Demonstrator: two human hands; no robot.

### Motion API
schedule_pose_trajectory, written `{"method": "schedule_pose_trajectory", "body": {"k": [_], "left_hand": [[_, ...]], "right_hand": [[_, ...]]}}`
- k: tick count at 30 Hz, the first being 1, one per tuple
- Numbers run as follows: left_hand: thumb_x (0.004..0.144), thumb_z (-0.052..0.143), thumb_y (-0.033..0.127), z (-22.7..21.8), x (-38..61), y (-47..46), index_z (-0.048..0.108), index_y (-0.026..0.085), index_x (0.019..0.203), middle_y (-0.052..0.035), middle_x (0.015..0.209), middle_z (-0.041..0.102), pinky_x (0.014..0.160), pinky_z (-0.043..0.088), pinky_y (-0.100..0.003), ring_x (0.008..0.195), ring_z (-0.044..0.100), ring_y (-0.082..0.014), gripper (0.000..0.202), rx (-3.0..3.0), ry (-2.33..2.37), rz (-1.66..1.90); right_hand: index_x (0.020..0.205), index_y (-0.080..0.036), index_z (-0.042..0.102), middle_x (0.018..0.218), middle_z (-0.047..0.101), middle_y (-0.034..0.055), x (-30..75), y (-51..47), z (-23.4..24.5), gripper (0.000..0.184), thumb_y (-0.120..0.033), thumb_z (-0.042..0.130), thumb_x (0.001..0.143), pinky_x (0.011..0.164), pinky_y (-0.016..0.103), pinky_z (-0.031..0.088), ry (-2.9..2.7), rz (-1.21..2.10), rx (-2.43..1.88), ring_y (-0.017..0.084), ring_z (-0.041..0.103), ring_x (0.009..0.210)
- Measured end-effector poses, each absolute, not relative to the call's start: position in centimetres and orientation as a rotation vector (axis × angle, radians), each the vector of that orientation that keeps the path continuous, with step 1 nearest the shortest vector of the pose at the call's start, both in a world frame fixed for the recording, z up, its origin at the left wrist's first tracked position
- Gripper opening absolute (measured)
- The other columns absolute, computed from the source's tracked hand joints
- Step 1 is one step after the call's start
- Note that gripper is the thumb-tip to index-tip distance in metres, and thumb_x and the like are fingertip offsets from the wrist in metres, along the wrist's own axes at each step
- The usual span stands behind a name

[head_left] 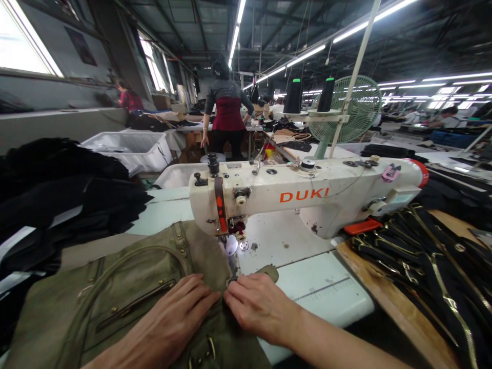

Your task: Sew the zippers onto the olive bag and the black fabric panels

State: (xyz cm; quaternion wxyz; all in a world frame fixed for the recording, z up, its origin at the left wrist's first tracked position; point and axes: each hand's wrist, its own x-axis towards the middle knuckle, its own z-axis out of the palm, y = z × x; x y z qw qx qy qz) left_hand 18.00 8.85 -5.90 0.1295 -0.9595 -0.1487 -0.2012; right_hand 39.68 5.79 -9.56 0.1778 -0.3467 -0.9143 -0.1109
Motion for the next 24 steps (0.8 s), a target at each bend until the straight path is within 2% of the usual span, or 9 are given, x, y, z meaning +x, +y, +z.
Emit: {"method": "schedule_pose_trajectory", "body": {"k": [3, 8, 12, 14, 18, 24], "left_hand": [[0.086, 0.035, -0.002, -6.4, 17.8, 8.4, 0.066, 0.02, 0.107, -0.003, 0.094, 0.073, 0.086, 0.056, -0.024, 0.087, 0.068, -0.019, 0.043, -2.828, -0.494, -0.612], [0.079, 0.032, -0.008, -7.5, 17.1, 7.8, 0.062, 0.016, 0.12, -0.0034, 0.111, 0.073, 0.093, 0.054, -0.023, 0.103, 0.068, -0.0188, 0.056, -2.769, -0.398, -0.588], [0.076, 0.032, -0.01, -7.6, 17.2, 7.7, 0.056, 0.018, 0.133, -0.0014, 0.113, 0.073, 0.099, 0.049, -0.022, 0.108, 0.067, -0.0157, 0.068, -2.847, -0.379, -0.569], [0.076, 0.033, -0.01, -7.7, 17.1, 7.9, 0.056, 0.019, 0.134, -0.0002, 0.114, 0.073, 0.101, 0.046, -0.022, 0.11, 0.065, -0.0145, 0.069, -2.866, -0.375, -0.576], [0.076, 0.036, -0.007, -8.5, 16.6, 8.3, 0.063, 0.018, 0.127, 0.0012, 0.119, 0.071, 0.101, 0.044, -0.02, 0.113, 0.063, -0.0132, 0.062, -2.841, -0.339, -0.544], [0.078, 0.037, -0.009, -10.6, 15.4, 8.8, 0.04, 0.023, 0.15, 0.0011, 0.13, 0.066, 0.106, 0.043, -0.024, 0.123, 0.058, -0.0157, 0.078, -2.898, -0.366, -0.438]], "right_hand": [[0.078, -0.015, 0.059, 0.076, 0.056, 0.0006, 39.7, 5.7, -10.0, 0.015, -0.006, 0.058, 0.09, 0.053, 0.033, 0.034, -2.56, -0.396, -0.876, 0.017, 0.052, 0.068], [0.078, -0.015, 0.06, 0.072, 0.057, 0.0003, 40.3, 5.2, -10.0, 0.019, -0.005, 0.053, 0.093, 0.054, 0.032, 0.035, -2.495, -0.41, -0.828, 0.016, 0.052, 0.066], [0.087, -0.016, 0.064, 0.076, 0.062, -0.0018, 41.4, 4.1, -9.2, 0.013, -0.024, 0.059, 0.097, 0.056, 0.031, 0.038, -2.496, -0.17, -0.966, 0.015, 0.056, 0.068], [0.091, -0.019, 0.065, 0.081, 0.065, -0.0024, 41.6, 3.3, -9.0, 0.013, -0.031, 0.061, 0.096, 0.059, 0.03, 0.041, -2.461, -0.044, -1.064, 0.015, 0.058, 0.071], [0.101, -0.018, 0.064, 0.093, 0.069, -0.0001, 41.2, 1.9, -9.9, 0.012, -0.027, 0.062, 0.095, 0.069, 0.029, 0.047, -2.333, 0.004, -1.163, 0.017, 0.063, 0.082], [0.107, -0.016, 0.06, 0.095, 0.068, 0.0028, 40.4, 1.3, -11.3, 0.013, -0.023, 0.059, 0.096, 0.07, 0.03, 0.049, -2.296, -0.039, -1.222, 0.019, 0.061, 0.084]]}}
